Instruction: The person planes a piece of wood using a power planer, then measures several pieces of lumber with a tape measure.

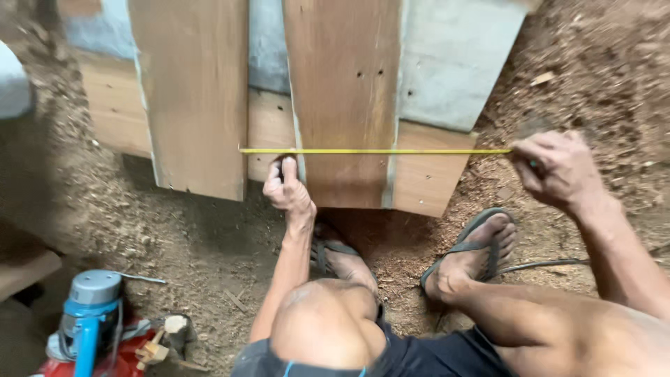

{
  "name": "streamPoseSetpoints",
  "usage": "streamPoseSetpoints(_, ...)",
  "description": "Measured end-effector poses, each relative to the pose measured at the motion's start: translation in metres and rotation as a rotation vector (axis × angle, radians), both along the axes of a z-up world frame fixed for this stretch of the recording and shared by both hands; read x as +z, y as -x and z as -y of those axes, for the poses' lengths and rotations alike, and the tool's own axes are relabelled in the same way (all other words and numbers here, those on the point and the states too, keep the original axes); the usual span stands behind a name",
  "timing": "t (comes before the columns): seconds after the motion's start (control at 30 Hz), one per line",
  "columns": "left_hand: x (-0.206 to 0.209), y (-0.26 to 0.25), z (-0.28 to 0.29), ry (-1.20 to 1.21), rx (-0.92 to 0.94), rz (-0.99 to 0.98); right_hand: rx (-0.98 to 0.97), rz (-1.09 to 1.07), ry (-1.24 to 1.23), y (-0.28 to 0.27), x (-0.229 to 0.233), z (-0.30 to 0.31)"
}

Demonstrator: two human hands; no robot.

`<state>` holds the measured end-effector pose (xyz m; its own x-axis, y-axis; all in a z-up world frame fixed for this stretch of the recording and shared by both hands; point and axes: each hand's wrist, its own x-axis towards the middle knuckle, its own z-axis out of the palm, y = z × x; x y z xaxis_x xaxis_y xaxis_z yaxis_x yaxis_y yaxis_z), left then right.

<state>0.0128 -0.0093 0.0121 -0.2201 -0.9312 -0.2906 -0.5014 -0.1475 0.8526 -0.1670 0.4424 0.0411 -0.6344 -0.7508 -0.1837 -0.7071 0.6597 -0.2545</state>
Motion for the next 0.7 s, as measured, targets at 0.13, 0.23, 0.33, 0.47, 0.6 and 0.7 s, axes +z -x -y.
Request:
streamPoseSetpoints(0.13,0.095,0.006,0.025,-0.334,0.018,-0.227,-0.053,0.283,0.135,0.006,0.080,0.020)
streamPoseSetpoints(0.23,0.198,0.033,0.031,-0.329,-0.019,-0.148,-0.222,0.442,0.153,0.011,0.169,0.033)
streamPoseSetpoints(0.33,0.297,0.066,0.029,-0.368,-0.059,-0.164,-0.322,0.484,0.207,0.008,0.252,0.029)
streamPoseSetpoints(0.47,0.407,0.085,-0.005,-0.386,-0.244,-0.119,-0.547,0.454,0.248,-0.051,0.377,0.017)
streamPoseSetpoints(0.6,0.522,0.069,-0.069,-0.519,-0.495,0.192,-0.808,0.654,0.053,-0.166,0.497,-0.001)
streamPoseSetpoints(0.7,0.604,0.037,-0.124,-0.482,-0.927,0.489,-1.093,0.805,0.127,-0.259,0.593,-0.007)
